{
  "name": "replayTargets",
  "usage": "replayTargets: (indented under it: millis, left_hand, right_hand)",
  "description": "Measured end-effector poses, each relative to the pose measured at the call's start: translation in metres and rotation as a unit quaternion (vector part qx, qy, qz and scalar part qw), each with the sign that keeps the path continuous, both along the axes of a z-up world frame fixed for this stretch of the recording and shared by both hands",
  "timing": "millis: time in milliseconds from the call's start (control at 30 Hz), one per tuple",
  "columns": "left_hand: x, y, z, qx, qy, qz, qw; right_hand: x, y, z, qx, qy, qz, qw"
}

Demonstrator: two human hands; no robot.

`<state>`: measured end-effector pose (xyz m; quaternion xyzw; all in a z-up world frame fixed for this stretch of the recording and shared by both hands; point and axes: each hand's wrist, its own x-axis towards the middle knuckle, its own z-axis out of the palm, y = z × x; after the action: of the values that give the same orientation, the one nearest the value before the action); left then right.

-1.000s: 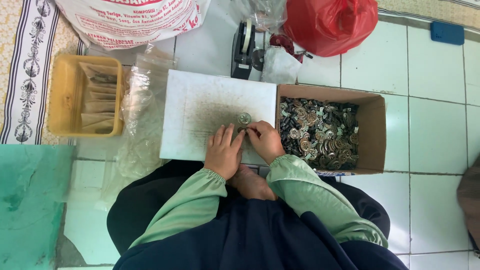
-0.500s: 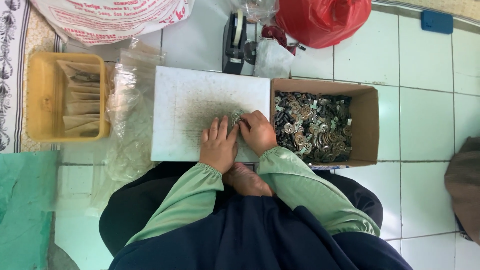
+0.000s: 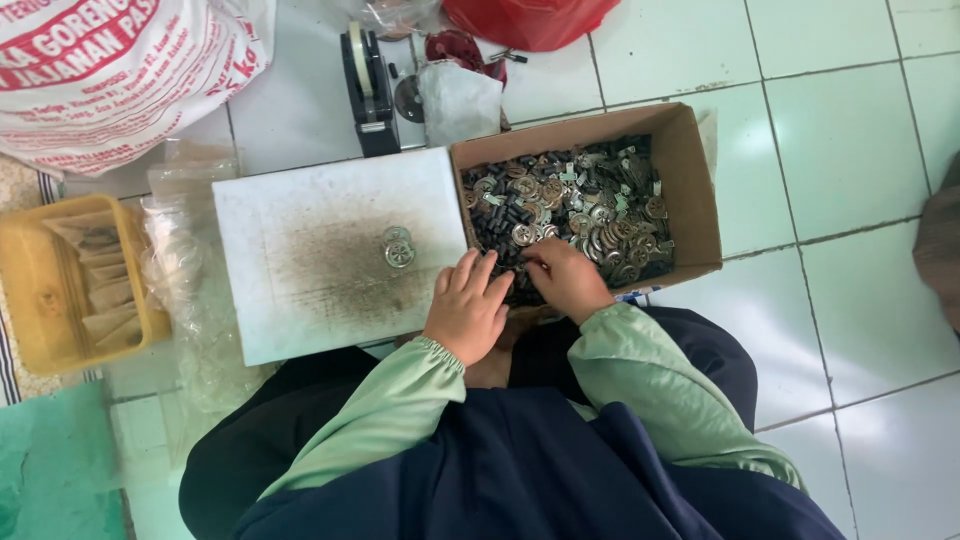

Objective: The person counts coins from a box, stacks them on a white board, and then places stacks of coins into a plastic bag.

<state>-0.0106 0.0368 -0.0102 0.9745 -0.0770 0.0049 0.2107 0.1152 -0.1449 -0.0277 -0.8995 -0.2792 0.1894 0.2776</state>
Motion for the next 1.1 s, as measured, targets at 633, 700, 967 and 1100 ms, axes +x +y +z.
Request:
replayTargets:
  millis: [633, 700, 967, 1100]
  left_hand:
    - [0.100, -0.053, -0.046, 0.183, 0.332, -0.138, 0.915]
    - [0.099, -0.053, -0.042, 0.175, 0.336, -0.140, 0.915]
    - [0.068, -0.033, 0.006, 0.108, 0.213, -0.100, 0.966]
    - [0.020, -0.010, 0.009, 0.076, 0.107, -0.069, 0.989]
  right_hand:
    - [0.055, -0.033, -0.077, -0.207, 0.060, -0.028, 0.976]
    - [0.053, -0.035, -0.082, -0.177, 0.060, -0.044, 0.981]
    - [0.025, -0.028, -0.021, -0.034, 0.068, -0.080, 0.994]
    - [-0.005, -0.009, -0.006, 0.068, 0.089, -0.122, 0.986]
